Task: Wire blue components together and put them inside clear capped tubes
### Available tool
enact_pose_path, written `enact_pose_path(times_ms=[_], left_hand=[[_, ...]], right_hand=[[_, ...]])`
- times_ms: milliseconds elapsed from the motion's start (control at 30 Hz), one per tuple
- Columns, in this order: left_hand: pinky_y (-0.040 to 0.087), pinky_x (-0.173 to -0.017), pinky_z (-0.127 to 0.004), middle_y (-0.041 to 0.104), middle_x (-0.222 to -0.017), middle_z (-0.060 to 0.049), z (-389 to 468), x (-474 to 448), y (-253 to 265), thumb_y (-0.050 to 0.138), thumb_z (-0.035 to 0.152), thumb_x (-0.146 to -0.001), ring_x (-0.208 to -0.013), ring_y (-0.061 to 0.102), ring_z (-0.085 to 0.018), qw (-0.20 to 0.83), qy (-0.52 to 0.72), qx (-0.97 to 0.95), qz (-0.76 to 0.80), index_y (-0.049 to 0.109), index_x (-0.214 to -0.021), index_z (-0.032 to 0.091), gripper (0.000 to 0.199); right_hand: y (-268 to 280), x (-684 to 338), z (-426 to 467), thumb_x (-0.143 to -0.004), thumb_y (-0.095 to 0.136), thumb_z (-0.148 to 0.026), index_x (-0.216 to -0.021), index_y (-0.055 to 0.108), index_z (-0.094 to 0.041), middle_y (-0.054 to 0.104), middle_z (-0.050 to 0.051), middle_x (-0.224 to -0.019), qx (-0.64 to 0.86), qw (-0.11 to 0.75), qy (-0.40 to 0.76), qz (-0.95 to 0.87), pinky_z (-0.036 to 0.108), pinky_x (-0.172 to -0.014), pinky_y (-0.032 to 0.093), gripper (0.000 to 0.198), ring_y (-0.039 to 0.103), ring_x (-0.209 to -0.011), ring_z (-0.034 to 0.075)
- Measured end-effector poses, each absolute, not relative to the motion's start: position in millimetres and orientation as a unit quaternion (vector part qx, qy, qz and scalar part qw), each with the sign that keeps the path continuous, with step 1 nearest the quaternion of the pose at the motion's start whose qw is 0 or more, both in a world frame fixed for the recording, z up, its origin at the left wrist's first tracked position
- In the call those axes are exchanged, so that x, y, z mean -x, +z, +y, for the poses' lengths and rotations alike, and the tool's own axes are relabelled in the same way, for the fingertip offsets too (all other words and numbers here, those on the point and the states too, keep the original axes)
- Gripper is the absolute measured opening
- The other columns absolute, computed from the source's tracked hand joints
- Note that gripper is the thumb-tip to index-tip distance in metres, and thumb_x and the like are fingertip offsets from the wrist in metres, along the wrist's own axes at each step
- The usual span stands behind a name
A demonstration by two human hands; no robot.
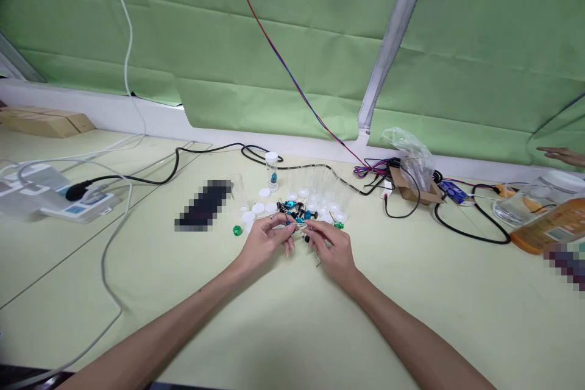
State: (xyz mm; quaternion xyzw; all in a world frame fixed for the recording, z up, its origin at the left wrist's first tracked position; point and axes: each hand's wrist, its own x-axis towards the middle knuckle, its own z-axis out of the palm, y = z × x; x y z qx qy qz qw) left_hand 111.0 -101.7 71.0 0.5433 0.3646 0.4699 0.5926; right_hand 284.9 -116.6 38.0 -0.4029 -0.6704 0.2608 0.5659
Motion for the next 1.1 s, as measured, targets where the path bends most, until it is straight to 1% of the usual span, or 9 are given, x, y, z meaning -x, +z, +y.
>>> enact_pose_path(times_ms=[100,200,433,633,800,933,1033,1100], left_hand=[[0.046,-0.049,-0.026,0.061,-0.054,0.002,-101.5,-111.3,69.8,0.070,0.039,-0.076,-0.044,0.056,-0.013,0.596,0.470,-0.541,0.363,0.061,-0.086,0.015,0.028],[0.047,-0.049,-0.025,0.061,-0.054,0.002,-101.2,-111.1,69.1,0.070,0.038,-0.077,-0.045,0.057,-0.013,0.594,0.471,-0.543,0.362,0.061,-0.086,0.015,0.027],[0.046,-0.049,-0.025,0.060,-0.055,0.002,-103.0,-111.6,67.4,0.067,0.038,-0.080,-0.046,0.056,-0.012,0.578,0.462,-0.570,0.358,0.062,-0.086,0.015,0.024],[0.047,-0.050,-0.024,0.058,-0.057,0.002,-103.6,-111.9,58.8,0.064,0.037,-0.084,-0.048,0.057,-0.012,0.560,0.458,-0.591,0.357,0.062,-0.091,0.016,0.022],[0.047,-0.051,-0.025,0.060,-0.066,-0.001,-104.0,-112.3,56.1,0.063,0.037,-0.084,-0.051,0.057,-0.012,0.542,0.456,-0.606,0.362,0.064,-0.090,0.016,0.022],[0.046,-0.049,-0.025,0.058,-0.059,0.000,-105.4,-112.4,55.8,0.061,0.037,-0.085,-0.049,0.057,-0.013,0.518,0.444,-0.622,0.384,0.066,-0.092,0.016,0.024],[0.045,-0.048,-0.025,0.059,-0.061,-0.001,-106.0,-112.5,56.7,0.061,0.037,-0.084,-0.048,0.057,-0.013,0.505,0.445,-0.629,0.390,0.067,-0.091,0.016,0.023],[0.045,-0.048,-0.025,0.060,-0.063,-0.001,-106.0,-112.5,57.8,0.061,0.036,-0.084,-0.048,0.057,-0.013,0.501,0.447,-0.632,0.387,0.067,-0.090,0.016,0.022]], right_hand=[[37.6,-285.1,-116.6,-0.089,0.061,-0.023,-0.104,0.072,-0.023,0.074,0.002,-0.081,0.404,0.572,0.267,-0.662,0.028,-0.056,0.054,0.019,0.062,-0.056,0.013],[37.5,-285.1,-116.5,-0.088,0.062,-0.024,-0.103,0.072,-0.023,0.074,0.003,-0.081,0.404,0.574,0.275,-0.657,0.028,-0.055,0.054,0.018,0.062,-0.056,0.013],[38.0,-284.8,-116.0,-0.088,0.061,-0.026,-0.093,0.072,-0.021,0.071,0.002,-0.072,0.407,0.578,0.288,-0.646,0.027,-0.053,0.051,0.013,0.060,-0.053,0.013],[38.7,-284.4,-118.3,-0.090,0.058,-0.030,-0.081,0.069,-0.019,0.065,0.001,-0.064,0.424,0.573,0.311,-0.629,0.024,-0.047,0.046,0.018,0.056,-0.049,0.011],[43.1,-281.2,-117.8,-0.089,0.061,-0.037,-0.075,0.065,-0.018,0.061,-0.001,-0.058,0.442,0.566,0.383,-0.581,0.021,-0.040,0.040,0.024,0.051,-0.042,0.009],[45.7,-279.2,-115.8,-0.086,0.062,-0.046,-0.065,0.057,-0.017,0.058,-0.002,-0.051,0.449,0.553,0.463,-0.528,0.018,-0.032,0.033,0.037,0.045,-0.033,0.006],[46.1,-278.6,-115.9,-0.084,0.063,-0.050,-0.067,0.057,-0.016,0.057,-0.003,-0.050,0.444,0.546,0.498,-0.506,0.017,-0.029,0.028,0.039,0.042,-0.030,0.005],[45.9,-278.3,-116.4,-0.084,0.063,-0.051,-0.068,0.057,-0.016,0.057,-0.003,-0.049,0.440,0.547,0.504,-0.503,0.017,-0.028,0.027,0.039,0.041,-0.029,0.005]])
